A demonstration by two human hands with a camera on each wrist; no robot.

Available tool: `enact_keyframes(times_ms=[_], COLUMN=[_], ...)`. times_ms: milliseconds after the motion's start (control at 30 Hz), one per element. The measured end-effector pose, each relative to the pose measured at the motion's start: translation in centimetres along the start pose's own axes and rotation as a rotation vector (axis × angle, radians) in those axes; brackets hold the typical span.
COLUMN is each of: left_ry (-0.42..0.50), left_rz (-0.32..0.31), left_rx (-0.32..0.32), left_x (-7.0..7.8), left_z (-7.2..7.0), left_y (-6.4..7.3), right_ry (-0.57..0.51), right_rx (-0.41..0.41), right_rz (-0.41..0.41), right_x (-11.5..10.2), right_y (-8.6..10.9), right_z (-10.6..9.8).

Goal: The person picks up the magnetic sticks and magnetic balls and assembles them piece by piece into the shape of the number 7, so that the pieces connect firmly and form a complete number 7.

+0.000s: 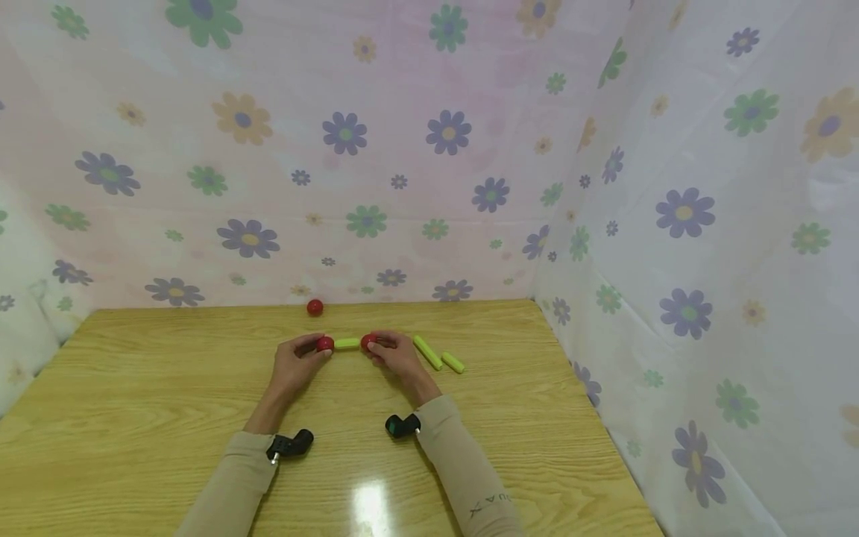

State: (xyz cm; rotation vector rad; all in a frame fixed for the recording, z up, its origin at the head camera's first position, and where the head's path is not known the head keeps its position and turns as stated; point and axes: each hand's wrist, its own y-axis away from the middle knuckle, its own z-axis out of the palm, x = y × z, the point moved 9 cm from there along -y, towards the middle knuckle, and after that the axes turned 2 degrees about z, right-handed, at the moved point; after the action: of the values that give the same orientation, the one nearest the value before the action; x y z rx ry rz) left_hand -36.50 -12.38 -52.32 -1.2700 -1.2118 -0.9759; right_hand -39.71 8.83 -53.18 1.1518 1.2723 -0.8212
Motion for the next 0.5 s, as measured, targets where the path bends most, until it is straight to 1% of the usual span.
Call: enact_keyframes(times_ms=[300,500], left_ry=[0.017,0.012], left_rz=[0.003,0.010], left_rx=[-0.007,-0.003], left_x=[0.12,0.01], left_z=[0.04,-0.01], left_y=[0.00,-0.03], right_ry=[0.008,0.013], right_rx=[0.011,0.022], right_rz=[-0.004,-0.007], right_x=[-0.04,0.08], right_y=[0.00,-0.08], right_z=[0.05,-0.03])
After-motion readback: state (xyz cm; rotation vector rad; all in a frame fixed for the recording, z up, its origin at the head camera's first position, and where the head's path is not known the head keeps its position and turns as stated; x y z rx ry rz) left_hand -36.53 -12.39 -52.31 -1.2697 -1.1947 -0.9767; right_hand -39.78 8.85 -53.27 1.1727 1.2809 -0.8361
